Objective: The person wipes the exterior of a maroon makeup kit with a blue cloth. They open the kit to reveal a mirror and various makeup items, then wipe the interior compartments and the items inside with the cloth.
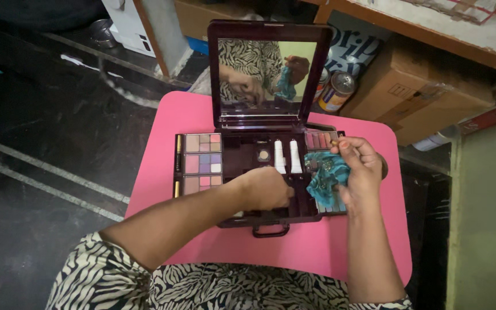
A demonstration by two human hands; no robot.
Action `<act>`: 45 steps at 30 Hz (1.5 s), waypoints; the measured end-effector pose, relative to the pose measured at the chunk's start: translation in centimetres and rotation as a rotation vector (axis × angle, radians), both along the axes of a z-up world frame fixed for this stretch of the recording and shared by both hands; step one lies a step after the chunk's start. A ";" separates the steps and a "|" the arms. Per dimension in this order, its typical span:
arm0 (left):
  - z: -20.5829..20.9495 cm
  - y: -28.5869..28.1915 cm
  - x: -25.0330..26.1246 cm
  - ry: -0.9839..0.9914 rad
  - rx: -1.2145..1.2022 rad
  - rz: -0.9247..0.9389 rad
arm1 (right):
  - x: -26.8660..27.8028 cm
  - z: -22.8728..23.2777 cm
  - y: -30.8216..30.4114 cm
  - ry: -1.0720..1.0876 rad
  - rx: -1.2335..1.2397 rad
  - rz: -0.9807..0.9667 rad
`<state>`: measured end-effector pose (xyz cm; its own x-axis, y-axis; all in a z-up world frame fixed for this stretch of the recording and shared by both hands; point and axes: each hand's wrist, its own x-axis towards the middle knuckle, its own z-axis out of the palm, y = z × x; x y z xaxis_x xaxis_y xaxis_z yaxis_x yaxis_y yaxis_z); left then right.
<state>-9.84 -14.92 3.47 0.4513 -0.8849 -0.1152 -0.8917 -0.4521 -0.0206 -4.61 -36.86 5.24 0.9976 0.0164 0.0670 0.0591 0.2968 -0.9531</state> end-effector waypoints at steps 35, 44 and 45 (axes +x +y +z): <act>3.7 1.5 -3.6 0.472 -2.232 0.806 | -6.1 4.1 7.8 -0.527 -0.532 -0.038; 4.1 1.5 -4.0 0.588 -2.233 0.862 | -6.1 4.1 8.0 -0.541 -0.530 -0.012; 4.3 1.4 -4.1 0.602 -2.249 0.879 | -6.1 4.1 8.1 -0.533 -0.520 -0.016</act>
